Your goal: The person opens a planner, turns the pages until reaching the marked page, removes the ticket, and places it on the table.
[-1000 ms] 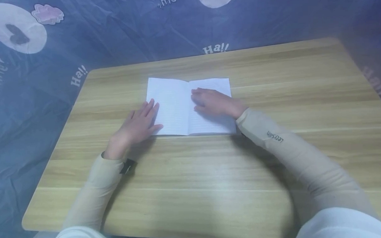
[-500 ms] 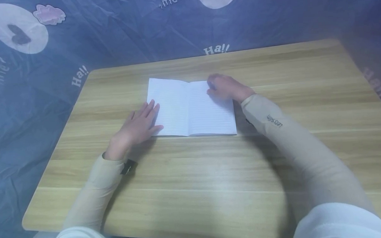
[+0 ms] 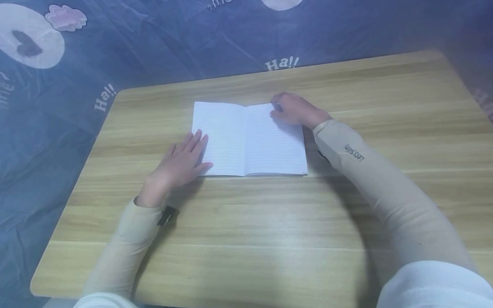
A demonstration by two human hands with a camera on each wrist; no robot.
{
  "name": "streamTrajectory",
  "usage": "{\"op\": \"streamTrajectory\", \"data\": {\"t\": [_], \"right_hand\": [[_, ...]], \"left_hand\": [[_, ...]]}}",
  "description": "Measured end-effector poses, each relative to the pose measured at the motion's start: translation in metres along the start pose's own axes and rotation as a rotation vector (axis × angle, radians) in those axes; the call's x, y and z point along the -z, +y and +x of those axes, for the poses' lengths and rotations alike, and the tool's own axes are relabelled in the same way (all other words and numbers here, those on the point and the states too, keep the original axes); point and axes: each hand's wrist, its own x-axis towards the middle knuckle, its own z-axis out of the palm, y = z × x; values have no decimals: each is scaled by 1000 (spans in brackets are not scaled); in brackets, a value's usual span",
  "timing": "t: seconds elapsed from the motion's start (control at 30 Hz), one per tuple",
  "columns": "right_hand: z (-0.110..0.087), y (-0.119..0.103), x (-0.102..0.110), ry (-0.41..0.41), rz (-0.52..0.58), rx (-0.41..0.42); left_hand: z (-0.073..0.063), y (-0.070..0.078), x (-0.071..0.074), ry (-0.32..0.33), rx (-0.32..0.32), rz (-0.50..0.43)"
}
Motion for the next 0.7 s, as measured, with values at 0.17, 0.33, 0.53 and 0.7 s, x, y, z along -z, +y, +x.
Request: {"op": "streamTrajectory", "data": {"t": [0.17,0.33,0.53,0.7], "right_hand": [[-3,0,3,26,29,-28],[-9,6,10,70,81,-81],[-17,16,19,148,217,-172],[-25,21,23,197,363,-254]], "left_hand": [[0,0,0,-4,0,-3],[0,2,1,-9,7,-9],[2,4,2,-15,9,-5],[2,5,2,-17,14,-14]]}}
